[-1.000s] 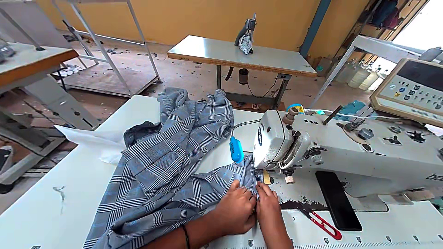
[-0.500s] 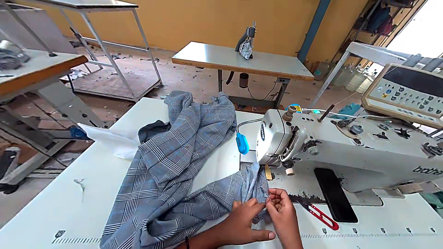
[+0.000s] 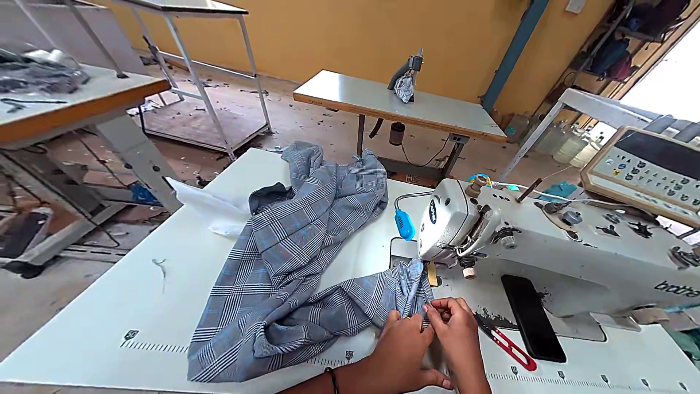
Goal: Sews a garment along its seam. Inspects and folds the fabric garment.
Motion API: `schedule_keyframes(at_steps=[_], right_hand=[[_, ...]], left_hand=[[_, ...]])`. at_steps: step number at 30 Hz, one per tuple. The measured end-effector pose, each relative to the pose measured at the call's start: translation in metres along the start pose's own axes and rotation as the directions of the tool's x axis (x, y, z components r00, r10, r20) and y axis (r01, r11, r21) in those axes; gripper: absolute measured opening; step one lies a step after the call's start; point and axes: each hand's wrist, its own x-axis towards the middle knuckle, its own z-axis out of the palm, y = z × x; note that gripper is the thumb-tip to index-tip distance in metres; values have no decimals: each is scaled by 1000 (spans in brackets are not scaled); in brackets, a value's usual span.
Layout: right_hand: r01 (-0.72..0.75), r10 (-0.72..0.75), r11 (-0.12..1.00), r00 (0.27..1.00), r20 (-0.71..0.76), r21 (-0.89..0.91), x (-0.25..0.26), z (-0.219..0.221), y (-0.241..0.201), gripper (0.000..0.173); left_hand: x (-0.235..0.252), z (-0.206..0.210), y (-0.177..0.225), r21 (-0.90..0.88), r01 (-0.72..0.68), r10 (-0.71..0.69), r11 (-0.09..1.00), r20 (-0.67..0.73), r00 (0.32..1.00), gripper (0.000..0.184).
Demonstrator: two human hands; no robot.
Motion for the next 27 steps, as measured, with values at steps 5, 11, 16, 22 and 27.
schedule_keyframes(at_steps=[5,11,16,22,27], right_hand=[[-85,88,995,994,59,-53,9,0,-4,20],[22,-22,999,1000,11,-25,2,5,-4,24],[1,1,1000,993,120,-19,0,4,-3,26],[-15,12,1000,984,180,18,3,7,7,26],[45,-49,999,984,173,29,-2,8,9,29]], left_hand=[[2,8,-2,136,-105,121,985,-113,986,65],[13,32,-49,470,-195,443,861,-505,741,19],[24,42,-56,567,-190,554,801,-585,593,15],[24,44,-57,543,-234,560,806,-573,599,15],[16,38,-60,491,-355,591,796,-504,630,11]])
